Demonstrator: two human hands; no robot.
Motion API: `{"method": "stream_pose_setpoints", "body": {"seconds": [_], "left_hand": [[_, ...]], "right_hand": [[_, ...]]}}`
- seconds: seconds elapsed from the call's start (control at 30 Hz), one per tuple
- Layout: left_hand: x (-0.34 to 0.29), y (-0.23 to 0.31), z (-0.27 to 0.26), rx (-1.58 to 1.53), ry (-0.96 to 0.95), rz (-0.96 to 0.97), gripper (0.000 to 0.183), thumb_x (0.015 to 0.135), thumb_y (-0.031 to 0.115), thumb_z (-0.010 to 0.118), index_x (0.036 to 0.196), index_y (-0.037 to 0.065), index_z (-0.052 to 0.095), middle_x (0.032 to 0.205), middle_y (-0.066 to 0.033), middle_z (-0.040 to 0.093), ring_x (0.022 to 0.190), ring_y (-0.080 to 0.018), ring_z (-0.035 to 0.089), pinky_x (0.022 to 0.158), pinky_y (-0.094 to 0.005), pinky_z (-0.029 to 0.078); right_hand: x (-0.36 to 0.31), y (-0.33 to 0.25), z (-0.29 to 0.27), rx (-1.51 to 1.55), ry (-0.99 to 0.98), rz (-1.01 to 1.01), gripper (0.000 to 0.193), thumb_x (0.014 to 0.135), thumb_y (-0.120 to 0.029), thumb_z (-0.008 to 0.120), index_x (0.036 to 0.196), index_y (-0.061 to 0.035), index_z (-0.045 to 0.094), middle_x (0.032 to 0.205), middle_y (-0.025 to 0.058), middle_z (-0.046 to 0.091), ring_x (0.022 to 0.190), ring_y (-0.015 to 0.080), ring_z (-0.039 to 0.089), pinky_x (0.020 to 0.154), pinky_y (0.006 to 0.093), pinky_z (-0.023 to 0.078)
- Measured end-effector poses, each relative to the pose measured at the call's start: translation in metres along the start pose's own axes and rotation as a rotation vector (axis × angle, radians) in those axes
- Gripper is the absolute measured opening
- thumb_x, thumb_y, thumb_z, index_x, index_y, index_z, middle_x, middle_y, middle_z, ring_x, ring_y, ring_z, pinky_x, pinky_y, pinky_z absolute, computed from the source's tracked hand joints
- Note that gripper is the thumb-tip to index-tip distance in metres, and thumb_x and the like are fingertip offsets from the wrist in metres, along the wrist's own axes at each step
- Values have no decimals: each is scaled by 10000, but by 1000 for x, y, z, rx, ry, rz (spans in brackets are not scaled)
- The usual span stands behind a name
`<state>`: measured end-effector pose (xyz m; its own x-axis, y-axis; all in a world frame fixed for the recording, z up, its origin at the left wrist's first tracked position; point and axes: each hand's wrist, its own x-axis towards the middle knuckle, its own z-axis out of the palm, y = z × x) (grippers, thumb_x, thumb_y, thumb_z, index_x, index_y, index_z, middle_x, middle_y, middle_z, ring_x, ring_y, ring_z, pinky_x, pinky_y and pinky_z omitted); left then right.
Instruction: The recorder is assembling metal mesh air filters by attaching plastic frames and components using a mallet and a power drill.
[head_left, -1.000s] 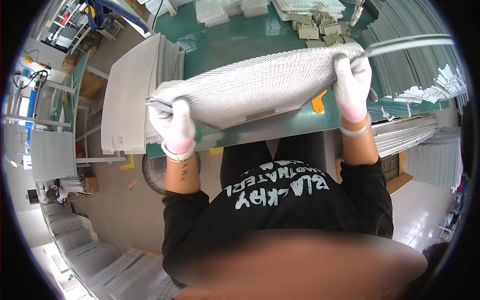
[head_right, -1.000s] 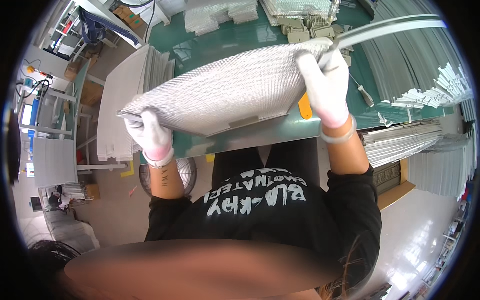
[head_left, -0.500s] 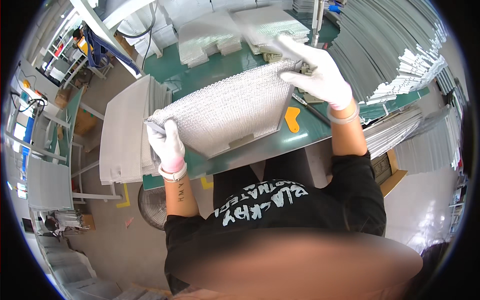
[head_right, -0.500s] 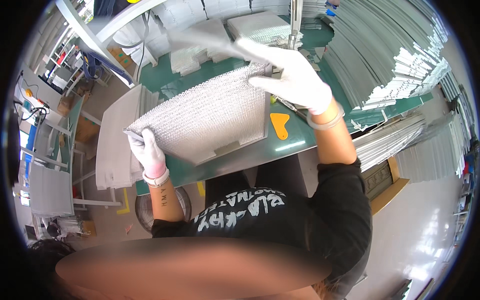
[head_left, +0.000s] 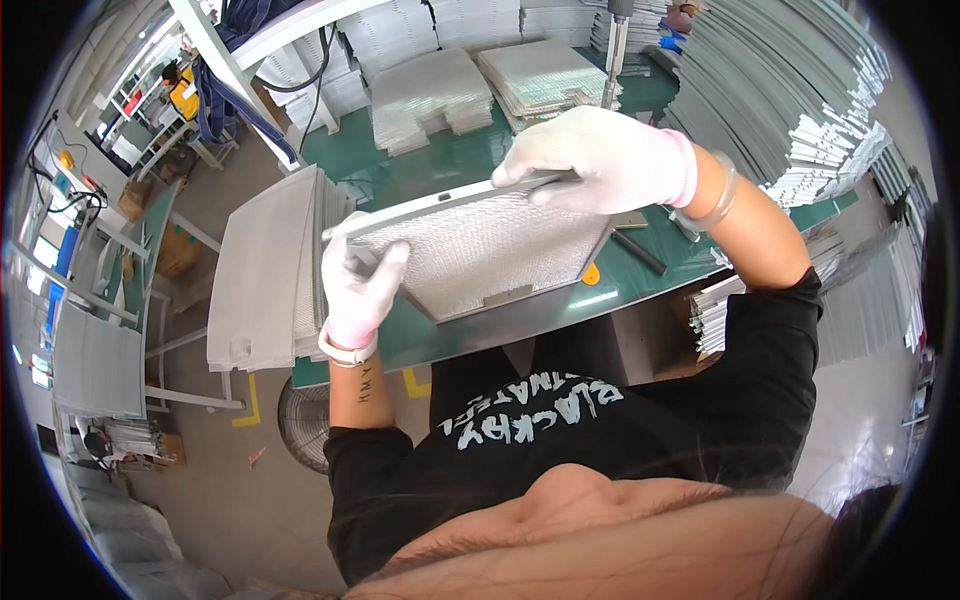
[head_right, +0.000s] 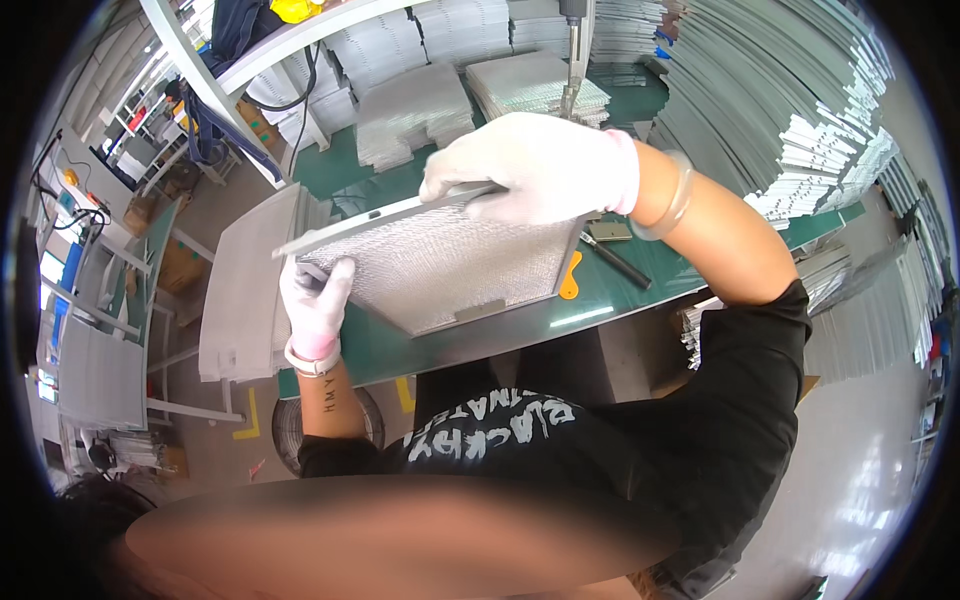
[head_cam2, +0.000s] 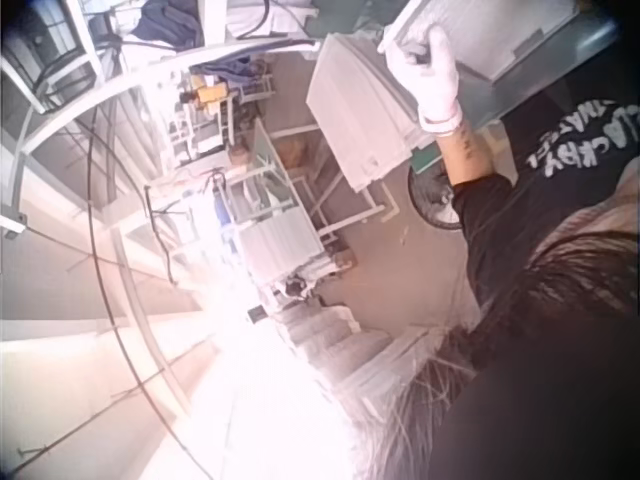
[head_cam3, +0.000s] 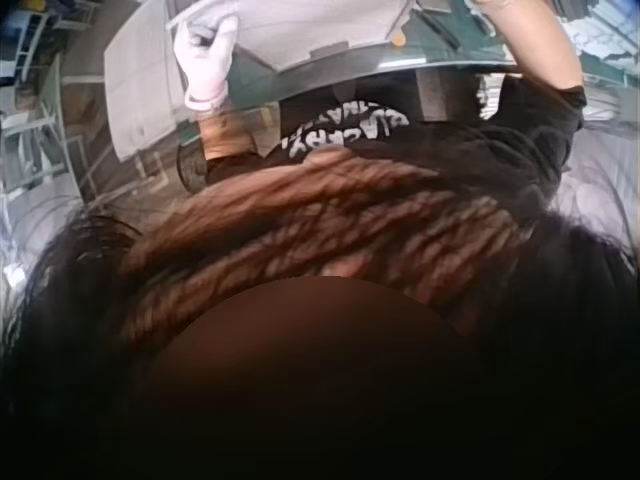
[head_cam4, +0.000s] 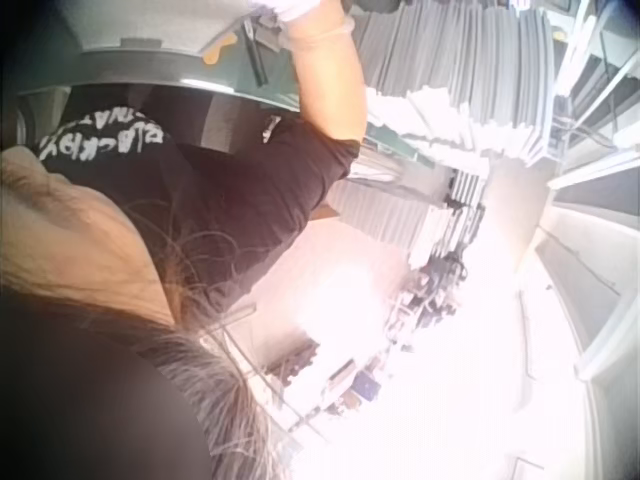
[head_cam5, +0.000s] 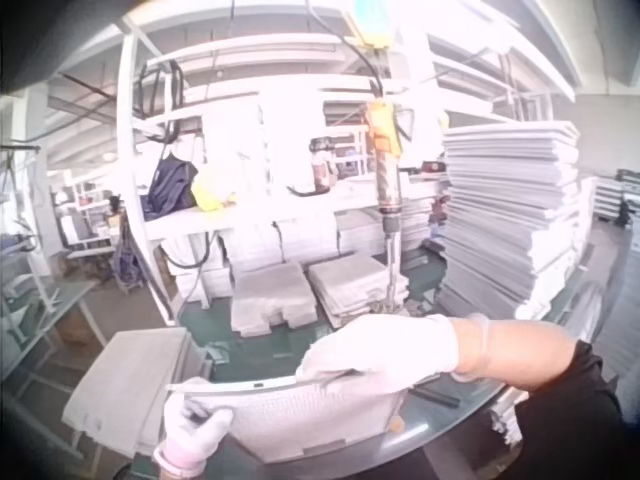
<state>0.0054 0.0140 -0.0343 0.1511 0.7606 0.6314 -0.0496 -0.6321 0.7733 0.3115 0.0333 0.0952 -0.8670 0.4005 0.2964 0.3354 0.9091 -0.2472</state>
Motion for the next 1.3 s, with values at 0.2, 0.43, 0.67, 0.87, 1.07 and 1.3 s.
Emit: {"method": "stream_pose_setpoints", "body": {"seconds": [0.2,0.43,0.67,0.87,1.07,1.3], "left_hand": [[0,-14,25,-113,389,169,464,837,-35,734,1248,-2,520,1112,-89,586,919,-116,571,788,-230,474],[5,-20,33,33,565,281,712,746,-74,799,1346,21,429,1160,-116,598,979,-138,574,843,-254,484],[11,-26,36,410,683,345,505,753,31,837,1205,-31,622,1050,-85,694,764,-106,579,703,-235,488],[16,-38,29,605,654,425,406,878,16,686,1272,-26,596,1108,-135,709,768,-108,606,722,-237,506],[8,-41,33,308,678,336,375,909,-32,621,1281,-21,586,1079,-126,702,813,-113,627,766,-257,518],[12,-46,14,25,398,463,268,933,-26,594,1192,15,542,1126,-104,596,945,-133,572,863,-269,473]], "right_hand": [[16,-2,15,13,66,-41,560,791,-7,624,1341,-95,577,957,151,642,891,340,638,786,419,513],[21,-6,10,-14,3,-34,583,765,46,557,1331,-91,595,975,160,632,907,348,616,827,423,505],[25,0,14,-8,66,-94,574,774,65,613,1335,-53,586,940,162,618,861,339,608,800,411,504],[26,4,18,18,38,-8,560,804,6,563,1356,-90,571,969,180,616,917,368,607,843,427,503],[27,-8,14,-42,-29,43,537,814,-16,580,1348,-79,573,925,182,596,904,367,613,825,422,511],[23,-3,21,-94,50,-92,557,795,-28,597,1350,-64,563,909,152,597,859,342,615,766,420,510]]}}
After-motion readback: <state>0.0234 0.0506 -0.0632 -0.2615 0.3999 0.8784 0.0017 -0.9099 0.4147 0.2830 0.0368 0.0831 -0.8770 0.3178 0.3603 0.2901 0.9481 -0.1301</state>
